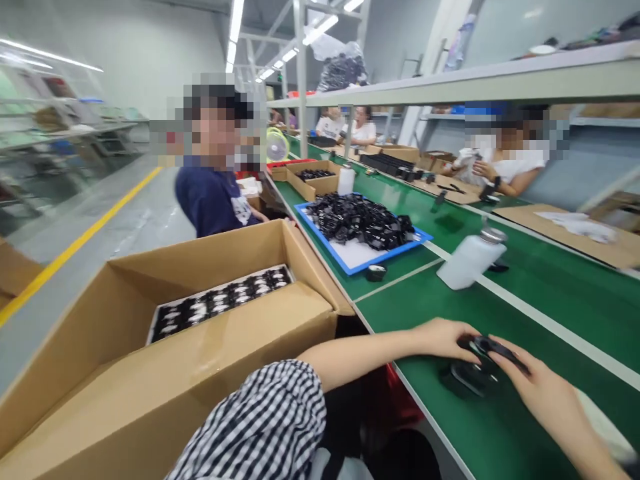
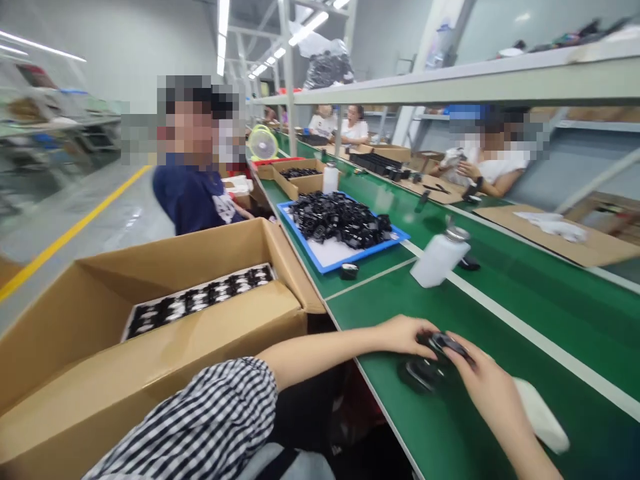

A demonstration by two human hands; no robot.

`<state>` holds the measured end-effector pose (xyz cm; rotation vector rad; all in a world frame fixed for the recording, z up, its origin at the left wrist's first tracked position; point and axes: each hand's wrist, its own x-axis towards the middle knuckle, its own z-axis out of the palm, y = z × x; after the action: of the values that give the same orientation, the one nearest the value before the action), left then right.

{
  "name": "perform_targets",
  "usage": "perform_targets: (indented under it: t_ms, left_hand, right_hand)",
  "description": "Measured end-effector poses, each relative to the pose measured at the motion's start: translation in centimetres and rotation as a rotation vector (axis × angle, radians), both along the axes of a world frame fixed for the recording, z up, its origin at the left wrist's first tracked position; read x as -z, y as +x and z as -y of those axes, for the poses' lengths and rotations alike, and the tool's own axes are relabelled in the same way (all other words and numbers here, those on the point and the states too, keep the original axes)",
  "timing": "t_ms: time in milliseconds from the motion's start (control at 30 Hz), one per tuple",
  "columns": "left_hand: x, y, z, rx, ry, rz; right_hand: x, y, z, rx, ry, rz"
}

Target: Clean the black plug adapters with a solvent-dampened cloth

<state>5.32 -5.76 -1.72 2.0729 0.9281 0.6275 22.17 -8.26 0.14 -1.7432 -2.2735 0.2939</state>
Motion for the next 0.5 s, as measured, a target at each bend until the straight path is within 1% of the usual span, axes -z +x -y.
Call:
perform_targets:
  t_ms: [33,100,167,233,300,400,500]
  left_hand:
    - [0.3,0.1,0.0,-0.019,-0.017,0.055]
    - [0.9,0.2,-0.1,-0.052,-0.065,0.125]
    - [1.4,0.5,-0.4,-0.094,-0.111,0.137]
    - [1.5,0.7,-0.5,-0.104,-0.12,0.151]
    - [1.4,0.8,-0.4,-0.102,-0.098,0.155]
    - [1.2,0.9,-0.1,-0.108,-0.054,0.128]
    - [1.2,0.9,-0.1,-0.107,-0.018,0.09]
  right_hand:
    - [-0.6,-0.7,0.4,0.05,-0.014,-0.056]
    - [-0.8,-1.4,0.7,0.095,-0.007,-0.16]
    - [-0.3,-1.3,0.6,0.131,0.007,-0.25]
    - [0.3,-0.8,0.6,0.14,0.025,-0.297]
    - [0.5,-0.6,0.8,0.126,0.047,-0.303]
    - [0.4,-1.0,1.1,0.088,0.077,-0.272]
    - [0.1,-1.4,1.1,0.066,0.045,-0.249]
